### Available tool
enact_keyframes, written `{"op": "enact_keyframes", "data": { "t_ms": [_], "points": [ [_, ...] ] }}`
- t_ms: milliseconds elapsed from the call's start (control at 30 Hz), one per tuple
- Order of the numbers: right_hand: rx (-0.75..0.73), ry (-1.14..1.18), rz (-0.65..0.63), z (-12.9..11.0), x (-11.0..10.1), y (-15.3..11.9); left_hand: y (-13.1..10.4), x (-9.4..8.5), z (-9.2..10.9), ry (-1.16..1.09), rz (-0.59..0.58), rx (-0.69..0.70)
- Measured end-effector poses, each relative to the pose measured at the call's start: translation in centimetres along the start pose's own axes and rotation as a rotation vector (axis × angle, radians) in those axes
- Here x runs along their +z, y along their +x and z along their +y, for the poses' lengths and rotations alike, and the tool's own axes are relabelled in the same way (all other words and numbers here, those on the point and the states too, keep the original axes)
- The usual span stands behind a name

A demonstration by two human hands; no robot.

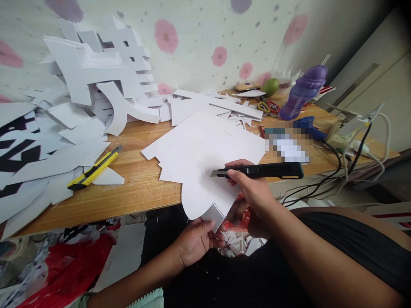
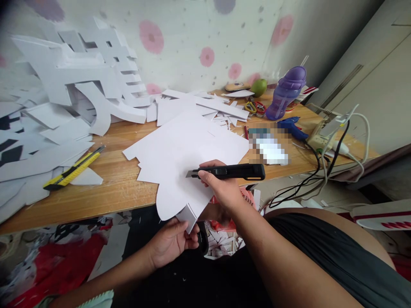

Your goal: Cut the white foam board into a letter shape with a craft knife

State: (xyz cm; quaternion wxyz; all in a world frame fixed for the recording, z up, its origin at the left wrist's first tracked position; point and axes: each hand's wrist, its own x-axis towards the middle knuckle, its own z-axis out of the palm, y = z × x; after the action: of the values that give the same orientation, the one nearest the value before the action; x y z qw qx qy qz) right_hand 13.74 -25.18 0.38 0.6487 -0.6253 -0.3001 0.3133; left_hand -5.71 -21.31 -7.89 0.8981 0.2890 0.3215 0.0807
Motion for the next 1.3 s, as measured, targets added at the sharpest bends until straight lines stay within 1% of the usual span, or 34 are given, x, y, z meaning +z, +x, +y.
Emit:
{"op": "enact_keyframes", "data": {
  "t_ms": [100,167,233,367,433,500,633,733,867,967,1133,1200,1233,1300],
  "points": [
    [0.001,0.000,-0.011,0.1,-0.1,0.0,0.8,-1.2,-0.4,0.080,0.082,0.061],
    [0.003,0.000,-0.013,0.2,-0.1,0.0,1.4,-1.5,-0.5,0.161,0.120,0.125],
    [0.006,0.000,-0.009,0.2,-0.1,-0.1,2.0,-1.3,-0.4,0.260,0.133,0.200],
    [0.022,-0.003,0.001,0.1,0.0,-0.3,3.1,-0.3,0.2,0.491,0.111,0.359],
    [0.034,-0.003,0.008,-0.2,0.1,-0.4,3.0,0.1,0.7,0.604,0.100,0.425],
    [0.046,-0.003,0.014,-0.4,0.1,-0.6,2.5,0.4,1.2,0.694,0.090,0.468],
    [0.058,-0.004,0.020,-0.5,0.1,-0.6,1.2,0.3,1.9,0.795,0.076,0.499],
    [0.065,-0.005,0.027,-0.5,0.2,-0.7,1.1,-0.1,1.9,0.807,0.096,0.501],
    [0.076,0.004,0.037,-0.8,0.3,-0.9,1.7,-0.3,1.5,0.746,0.112,0.471],
    [0.075,0.027,0.030,-0.7,0.2,-0.9,1.8,0.0,1.3,0.670,0.095,0.420],
    [0.056,0.046,0.032,0.1,0.1,-0.5,1.1,0.4,0.9,0.541,0.031,0.333],
    [0.047,0.036,0.035,0.2,0.2,-0.4,0.9,0.0,0.8,0.509,-0.003,0.282],
    [0.039,0.030,0.027,0.2,0.2,-0.3,1.0,-0.4,0.8,0.501,-0.014,0.219],
    [0.022,0.023,0.021,0.2,0.2,-0.2,1.4,-1.8,0.9,0.582,-0.028,0.133]
  ]
}}
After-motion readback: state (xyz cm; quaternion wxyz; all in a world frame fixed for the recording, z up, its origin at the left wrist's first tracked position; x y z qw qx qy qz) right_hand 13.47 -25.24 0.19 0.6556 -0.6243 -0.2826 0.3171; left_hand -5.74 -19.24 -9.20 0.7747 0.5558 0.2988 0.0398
